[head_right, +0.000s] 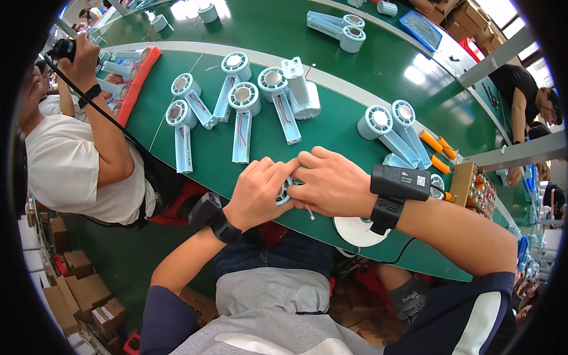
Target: The person applies double-sided tape to batteries, peels the backing, and presses the batteries into the handles of portable fans. They then route the wires through the housings and place the units back onto the assembly line.
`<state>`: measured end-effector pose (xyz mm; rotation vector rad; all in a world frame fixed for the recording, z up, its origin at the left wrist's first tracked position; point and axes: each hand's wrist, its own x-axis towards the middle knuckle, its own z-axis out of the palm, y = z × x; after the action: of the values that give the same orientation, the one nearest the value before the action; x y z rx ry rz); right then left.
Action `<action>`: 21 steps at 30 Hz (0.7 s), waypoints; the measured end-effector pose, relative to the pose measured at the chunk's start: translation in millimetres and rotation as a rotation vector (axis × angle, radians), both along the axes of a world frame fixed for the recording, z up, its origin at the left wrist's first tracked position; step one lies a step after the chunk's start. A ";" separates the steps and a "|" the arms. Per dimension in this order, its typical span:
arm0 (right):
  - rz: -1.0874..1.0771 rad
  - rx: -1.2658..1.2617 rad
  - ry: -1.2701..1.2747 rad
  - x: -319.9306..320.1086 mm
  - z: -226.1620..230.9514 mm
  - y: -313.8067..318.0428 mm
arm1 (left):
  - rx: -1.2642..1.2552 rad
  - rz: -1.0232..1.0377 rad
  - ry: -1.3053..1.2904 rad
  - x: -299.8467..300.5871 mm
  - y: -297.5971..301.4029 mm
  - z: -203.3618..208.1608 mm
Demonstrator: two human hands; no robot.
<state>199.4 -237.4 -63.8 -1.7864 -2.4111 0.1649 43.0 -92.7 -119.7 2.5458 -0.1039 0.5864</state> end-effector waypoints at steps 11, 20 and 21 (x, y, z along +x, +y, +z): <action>0.052 -0.059 0.090 3.4 -3.9 9.8 | 0.032 -0.027 0.000 0.3 4.3 -3.0; 0.106 -0.138 0.109 19.9 46.2 -6.6 | 0.030 -0.030 -0.004 2.1 6.0 1.2; 0.076 -0.104 0.118 18.7 48.2 -8.7 | 0.037 -0.033 0.002 2.5 7.2 3.0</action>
<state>218.1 -246.2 -15.5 -1.6747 -2.4288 0.3989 45.5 -85.5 -116.7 2.5750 -0.1568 0.5739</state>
